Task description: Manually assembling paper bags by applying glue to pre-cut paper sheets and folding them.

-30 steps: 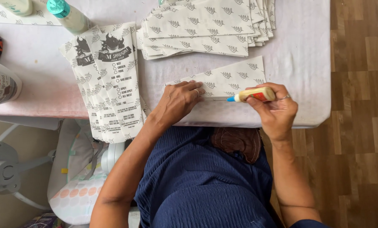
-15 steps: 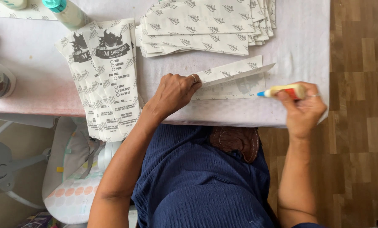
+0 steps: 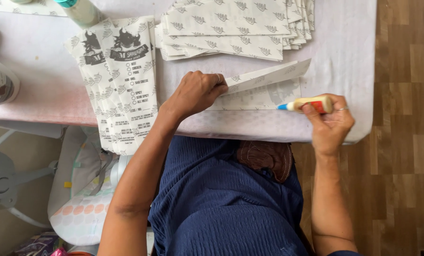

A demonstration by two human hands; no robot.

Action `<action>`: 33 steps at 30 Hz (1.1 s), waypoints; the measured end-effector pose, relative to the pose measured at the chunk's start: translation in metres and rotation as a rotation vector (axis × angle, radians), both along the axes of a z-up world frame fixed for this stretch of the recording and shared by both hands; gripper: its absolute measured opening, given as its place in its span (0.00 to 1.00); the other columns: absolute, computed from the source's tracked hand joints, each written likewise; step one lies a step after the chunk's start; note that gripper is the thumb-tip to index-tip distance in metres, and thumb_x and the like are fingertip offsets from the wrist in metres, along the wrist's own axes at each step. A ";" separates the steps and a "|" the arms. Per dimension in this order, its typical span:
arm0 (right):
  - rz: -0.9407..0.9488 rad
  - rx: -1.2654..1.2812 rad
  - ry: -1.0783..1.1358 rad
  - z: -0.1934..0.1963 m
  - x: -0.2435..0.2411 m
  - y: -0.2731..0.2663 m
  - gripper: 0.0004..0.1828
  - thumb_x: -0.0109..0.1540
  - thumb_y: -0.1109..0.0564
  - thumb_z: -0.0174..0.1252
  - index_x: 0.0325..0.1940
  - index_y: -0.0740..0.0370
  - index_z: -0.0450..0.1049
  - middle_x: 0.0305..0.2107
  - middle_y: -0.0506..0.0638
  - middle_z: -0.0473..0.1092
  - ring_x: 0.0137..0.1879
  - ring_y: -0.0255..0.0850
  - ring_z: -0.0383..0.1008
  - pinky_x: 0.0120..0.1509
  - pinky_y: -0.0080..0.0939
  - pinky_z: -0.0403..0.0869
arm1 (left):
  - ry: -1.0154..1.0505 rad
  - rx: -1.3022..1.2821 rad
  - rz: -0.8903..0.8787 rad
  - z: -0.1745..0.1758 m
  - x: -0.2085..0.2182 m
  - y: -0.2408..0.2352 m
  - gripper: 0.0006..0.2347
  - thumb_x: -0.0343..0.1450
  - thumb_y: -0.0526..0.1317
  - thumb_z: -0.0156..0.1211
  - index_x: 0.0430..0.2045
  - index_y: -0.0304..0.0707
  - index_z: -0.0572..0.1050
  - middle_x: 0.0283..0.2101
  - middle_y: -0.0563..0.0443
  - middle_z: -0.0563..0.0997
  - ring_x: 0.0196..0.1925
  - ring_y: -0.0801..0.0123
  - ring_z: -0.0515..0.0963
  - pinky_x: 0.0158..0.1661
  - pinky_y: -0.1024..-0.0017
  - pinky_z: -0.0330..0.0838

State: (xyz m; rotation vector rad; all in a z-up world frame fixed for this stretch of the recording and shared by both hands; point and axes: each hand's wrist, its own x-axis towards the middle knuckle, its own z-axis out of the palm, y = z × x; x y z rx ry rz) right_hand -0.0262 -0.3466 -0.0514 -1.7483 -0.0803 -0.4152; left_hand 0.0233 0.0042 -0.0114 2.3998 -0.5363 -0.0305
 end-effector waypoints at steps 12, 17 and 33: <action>0.298 0.092 -0.063 0.012 -0.004 0.163 0.13 0.57 0.70 0.72 0.41 0.71 0.75 0.30 0.61 0.79 0.40 0.39 0.80 0.44 0.41 0.78 | 0.264 -0.091 -0.005 -0.001 0.025 0.007 0.07 0.71 0.42 0.62 0.27 0.39 0.83 0.16 0.46 0.77 0.24 0.48 0.81 0.37 0.55 0.75; 0.326 0.022 -0.112 -0.009 0.000 0.187 0.12 0.58 0.67 0.72 0.42 0.68 0.76 0.29 0.60 0.79 0.39 0.40 0.81 0.44 0.41 0.78 | 0.282 -0.070 -0.026 -0.003 0.027 0.010 0.08 0.71 0.43 0.62 0.29 0.41 0.84 0.18 0.46 0.78 0.29 0.46 0.83 0.40 0.54 0.75; 0.291 -0.013 -0.123 0.013 -0.006 0.188 0.12 0.60 0.65 0.71 0.44 0.65 0.76 0.30 0.58 0.79 0.42 0.42 0.81 0.48 0.41 0.77 | 0.308 -0.085 -0.033 0.007 0.022 0.011 0.08 0.72 0.43 0.61 0.29 0.43 0.85 0.20 0.47 0.80 0.29 0.51 0.83 0.39 0.56 0.75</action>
